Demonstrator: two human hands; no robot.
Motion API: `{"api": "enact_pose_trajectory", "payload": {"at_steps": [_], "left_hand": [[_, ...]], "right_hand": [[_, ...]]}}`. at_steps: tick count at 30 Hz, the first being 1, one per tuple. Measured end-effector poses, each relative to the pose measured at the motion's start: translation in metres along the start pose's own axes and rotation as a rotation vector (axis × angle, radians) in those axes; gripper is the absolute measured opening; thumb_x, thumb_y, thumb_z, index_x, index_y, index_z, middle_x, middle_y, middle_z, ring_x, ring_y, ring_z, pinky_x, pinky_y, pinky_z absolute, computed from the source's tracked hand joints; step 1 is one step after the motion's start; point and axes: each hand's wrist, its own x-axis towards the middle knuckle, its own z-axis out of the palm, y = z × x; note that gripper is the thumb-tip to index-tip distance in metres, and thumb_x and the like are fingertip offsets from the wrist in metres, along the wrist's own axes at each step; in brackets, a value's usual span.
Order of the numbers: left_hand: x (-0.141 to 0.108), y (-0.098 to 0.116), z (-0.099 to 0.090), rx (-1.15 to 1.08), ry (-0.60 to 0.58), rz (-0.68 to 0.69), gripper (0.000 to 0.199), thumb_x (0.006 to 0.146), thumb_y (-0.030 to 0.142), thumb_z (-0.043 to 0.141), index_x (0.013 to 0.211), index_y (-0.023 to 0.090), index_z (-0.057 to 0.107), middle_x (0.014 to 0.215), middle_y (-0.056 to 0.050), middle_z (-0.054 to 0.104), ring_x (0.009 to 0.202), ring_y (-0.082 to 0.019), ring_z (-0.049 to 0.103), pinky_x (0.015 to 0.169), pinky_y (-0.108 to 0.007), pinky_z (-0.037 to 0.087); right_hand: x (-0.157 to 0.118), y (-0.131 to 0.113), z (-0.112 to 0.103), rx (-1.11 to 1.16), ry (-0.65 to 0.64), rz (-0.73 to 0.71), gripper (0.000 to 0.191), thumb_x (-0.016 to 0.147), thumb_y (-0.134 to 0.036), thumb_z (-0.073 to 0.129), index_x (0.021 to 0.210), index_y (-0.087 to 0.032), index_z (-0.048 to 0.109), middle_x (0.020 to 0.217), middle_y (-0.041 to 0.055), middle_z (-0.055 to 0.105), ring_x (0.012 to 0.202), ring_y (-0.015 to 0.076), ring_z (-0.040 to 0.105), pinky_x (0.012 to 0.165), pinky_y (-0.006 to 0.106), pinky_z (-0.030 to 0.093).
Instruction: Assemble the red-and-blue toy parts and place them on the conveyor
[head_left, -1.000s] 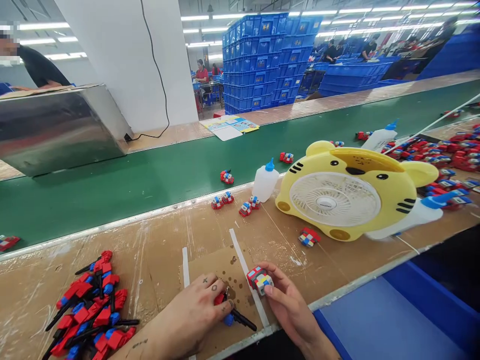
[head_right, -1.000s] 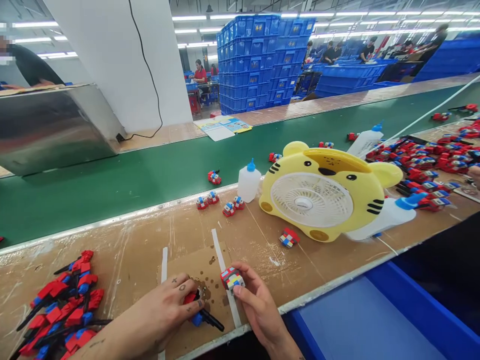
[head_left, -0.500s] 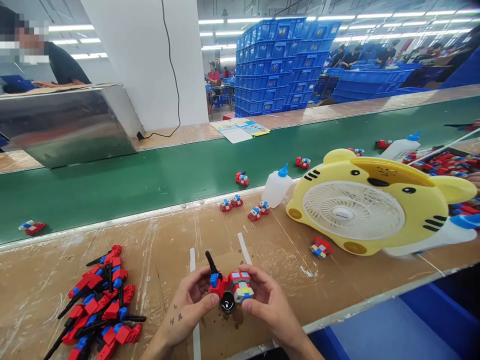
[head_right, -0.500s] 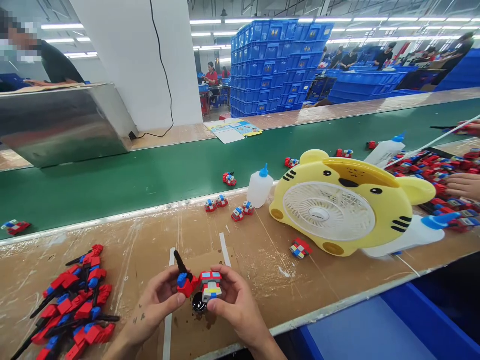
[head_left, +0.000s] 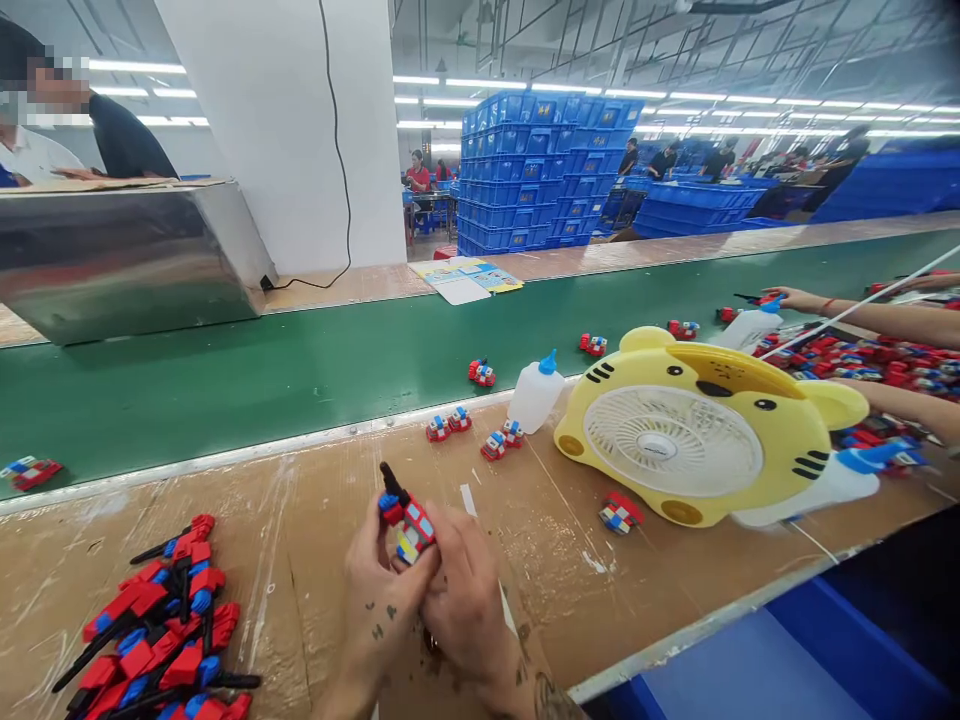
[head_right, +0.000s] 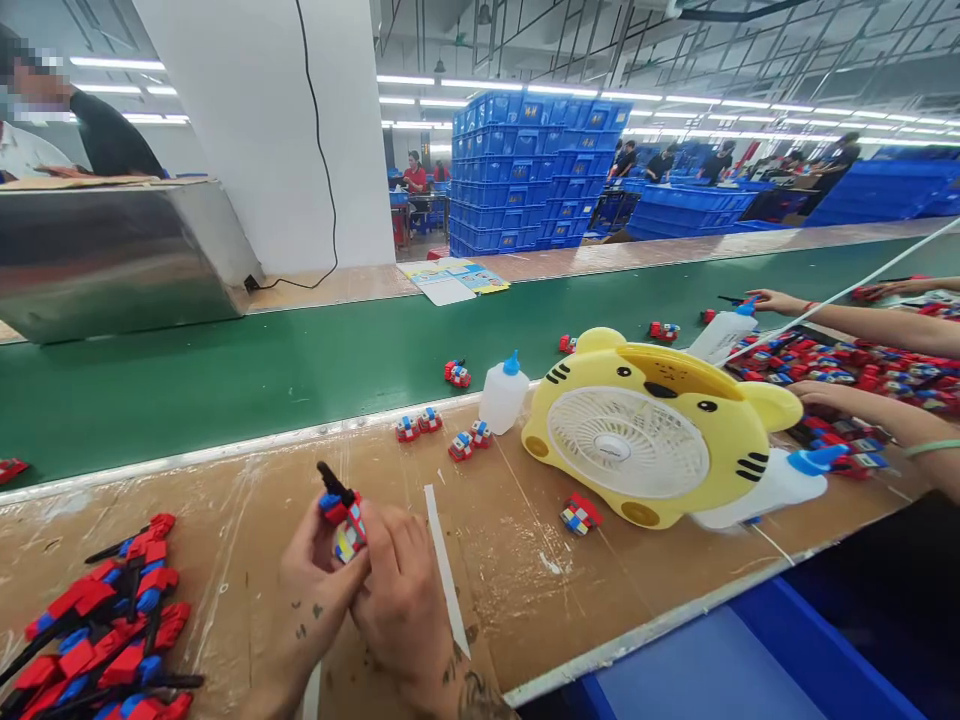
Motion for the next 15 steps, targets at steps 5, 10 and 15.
{"api": "enact_pose_trajectory", "payload": {"at_steps": [5, 10, 15], "left_hand": [[0.095, 0.008, -0.009, 0.374, -0.109, 0.161, 0.049, 0.078, 0.037, 0.073, 0.119, 0.020, 0.053, 0.099, -0.005, 0.067, 0.087, -0.019, 0.065, 0.079, -0.027, 0.052], [0.220, 0.004, -0.001, 0.903, -0.164, 0.158, 0.058, 0.075, 0.031, 0.076, 0.126, 0.018, 0.050, 0.106, -0.005, 0.067, 0.096, -0.020, 0.062, 0.089, -0.032, 0.048], [0.302, -0.012, 0.024, 1.120, -0.289, 0.039, 0.036, 0.086, 0.034, 0.070, 0.114, 0.013, 0.059, 0.107, -0.008, 0.064, 0.098, -0.023, 0.062, 0.088, -0.042, 0.051]], "right_hand": [[0.048, 0.051, -0.001, -0.111, -0.129, 0.101, 0.059, 0.087, -0.027, 0.063, 0.141, -0.019, 0.042, 0.122, 0.0119, 0.062, 0.115, 0.0255, 0.056, 0.099, 0.039, 0.046], [0.078, 0.137, -0.029, -0.594, -0.262, 0.392, 0.024, 0.089, -0.030, 0.057, 0.105, -0.014, 0.067, 0.097, 0.0154, 0.065, 0.096, 0.0308, 0.061, 0.085, 0.043, 0.047], [0.064, 0.159, -0.031, -0.574, -0.317, 0.375, 0.020, 0.087, -0.025, 0.058, 0.100, -0.013, 0.065, 0.100, 0.0159, 0.064, 0.095, 0.0302, 0.062, 0.083, 0.039, 0.047]]}}
